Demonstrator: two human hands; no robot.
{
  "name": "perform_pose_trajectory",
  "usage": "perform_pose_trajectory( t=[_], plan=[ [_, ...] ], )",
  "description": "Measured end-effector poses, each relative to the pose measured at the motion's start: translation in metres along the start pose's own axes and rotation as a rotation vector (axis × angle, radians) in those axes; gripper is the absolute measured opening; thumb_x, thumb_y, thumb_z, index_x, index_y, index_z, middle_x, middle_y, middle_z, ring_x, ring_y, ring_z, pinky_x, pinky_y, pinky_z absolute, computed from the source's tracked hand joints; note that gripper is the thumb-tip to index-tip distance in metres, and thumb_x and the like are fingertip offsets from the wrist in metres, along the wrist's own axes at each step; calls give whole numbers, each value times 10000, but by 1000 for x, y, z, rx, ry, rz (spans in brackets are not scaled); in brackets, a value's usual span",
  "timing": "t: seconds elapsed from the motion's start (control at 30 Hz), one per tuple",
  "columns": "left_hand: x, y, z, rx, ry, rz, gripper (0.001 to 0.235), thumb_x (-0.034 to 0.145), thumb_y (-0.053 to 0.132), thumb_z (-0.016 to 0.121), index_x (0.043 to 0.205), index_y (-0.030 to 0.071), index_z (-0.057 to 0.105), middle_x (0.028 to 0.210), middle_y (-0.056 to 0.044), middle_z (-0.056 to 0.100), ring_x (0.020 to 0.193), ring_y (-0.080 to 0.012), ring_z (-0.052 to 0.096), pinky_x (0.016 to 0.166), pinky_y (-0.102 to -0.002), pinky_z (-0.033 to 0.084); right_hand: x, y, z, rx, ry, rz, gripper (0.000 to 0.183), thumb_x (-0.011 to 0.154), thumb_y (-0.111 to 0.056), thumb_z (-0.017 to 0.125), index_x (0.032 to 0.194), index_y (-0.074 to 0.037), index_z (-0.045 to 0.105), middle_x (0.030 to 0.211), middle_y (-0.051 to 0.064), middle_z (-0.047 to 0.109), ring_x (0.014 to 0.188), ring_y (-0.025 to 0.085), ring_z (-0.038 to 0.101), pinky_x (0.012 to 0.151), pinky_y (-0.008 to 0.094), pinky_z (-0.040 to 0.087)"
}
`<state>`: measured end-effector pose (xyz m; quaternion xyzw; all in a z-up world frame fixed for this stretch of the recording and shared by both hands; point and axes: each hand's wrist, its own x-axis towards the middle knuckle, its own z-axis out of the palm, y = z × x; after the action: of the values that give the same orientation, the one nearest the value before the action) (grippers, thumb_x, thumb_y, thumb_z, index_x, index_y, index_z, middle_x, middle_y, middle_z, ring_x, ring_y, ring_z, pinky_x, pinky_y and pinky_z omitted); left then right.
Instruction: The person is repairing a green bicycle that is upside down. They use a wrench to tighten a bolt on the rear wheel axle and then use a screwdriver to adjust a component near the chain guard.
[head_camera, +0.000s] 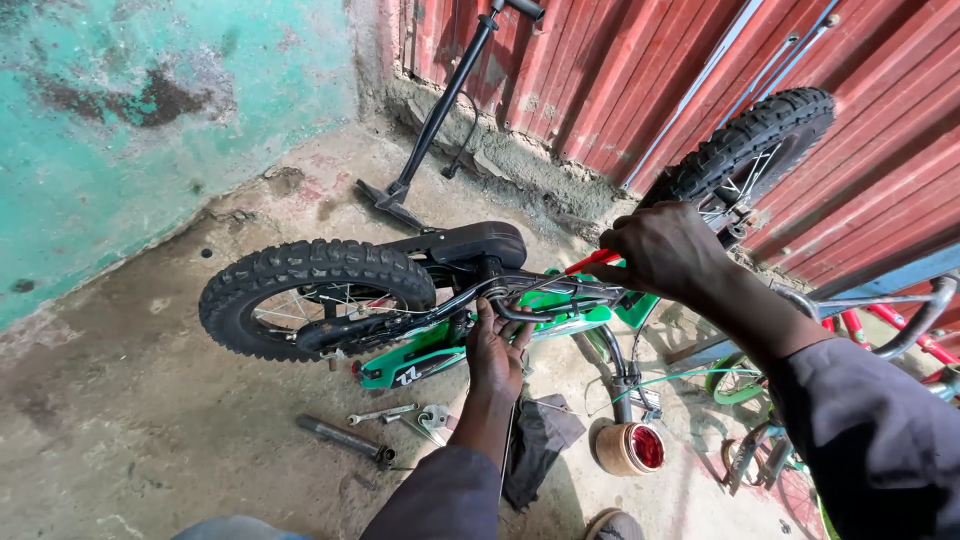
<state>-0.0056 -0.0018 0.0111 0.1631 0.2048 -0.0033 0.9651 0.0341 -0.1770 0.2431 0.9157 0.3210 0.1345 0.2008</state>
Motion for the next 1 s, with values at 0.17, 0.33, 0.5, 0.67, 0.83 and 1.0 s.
perform_pose_trajectory(
  t=[0.17,0.33,0.5,0.67,0.83,1.0],
  plan=[
    [-2,2,1,3,-4,0,453,1002,473,653,1028,21,665,937,-161,735,1005,-343,741,1032,-562,592,2,2,0,-9,15,-13,461,899,-624,580,765,-215,743,682,10,688,740,221,728,761,367,556],
    [-4,3,3,-2,0,-4,447,1001,471,654,1026,25,667,934,-160,739,1001,-341,746,1034,-559,591,4,3,-5,-15,31,-35,456,897,-625,585,757,-219,739,682,12,688,745,220,730,764,370,557],
    [-4,2,3,5,4,-2,450,996,480,659,1022,31,662,932,-153,741,985,-331,749,1023,-554,597,2,10,5,-47,-5,13,429,889,-666,568,753,-287,717,671,-37,647,716,165,707,720,325,541],
    [-5,3,5,3,5,-2,458,996,477,662,1038,21,665,943,-158,734,1007,-344,741,1037,-565,587,5,-1,-2,-7,-41,38,467,896,-664,557,789,-253,752,701,5,698,735,223,733,730,362,565],
    [-7,4,4,7,10,-10,454,1001,470,655,1039,18,662,942,-160,735,1003,-344,741,1034,-565,589,8,-7,1,56,-187,133,514,887,-695,510,771,-252,745,698,46,700,722,293,727,703,409,562],
    [-6,2,5,11,18,-6,471,987,496,666,1037,28,668,935,-145,735,986,-326,743,1015,-545,602,16,-11,-12,38,-284,192,504,883,-712,529,823,-274,771,722,75,721,778,316,745,734,410,571]
  ],
)
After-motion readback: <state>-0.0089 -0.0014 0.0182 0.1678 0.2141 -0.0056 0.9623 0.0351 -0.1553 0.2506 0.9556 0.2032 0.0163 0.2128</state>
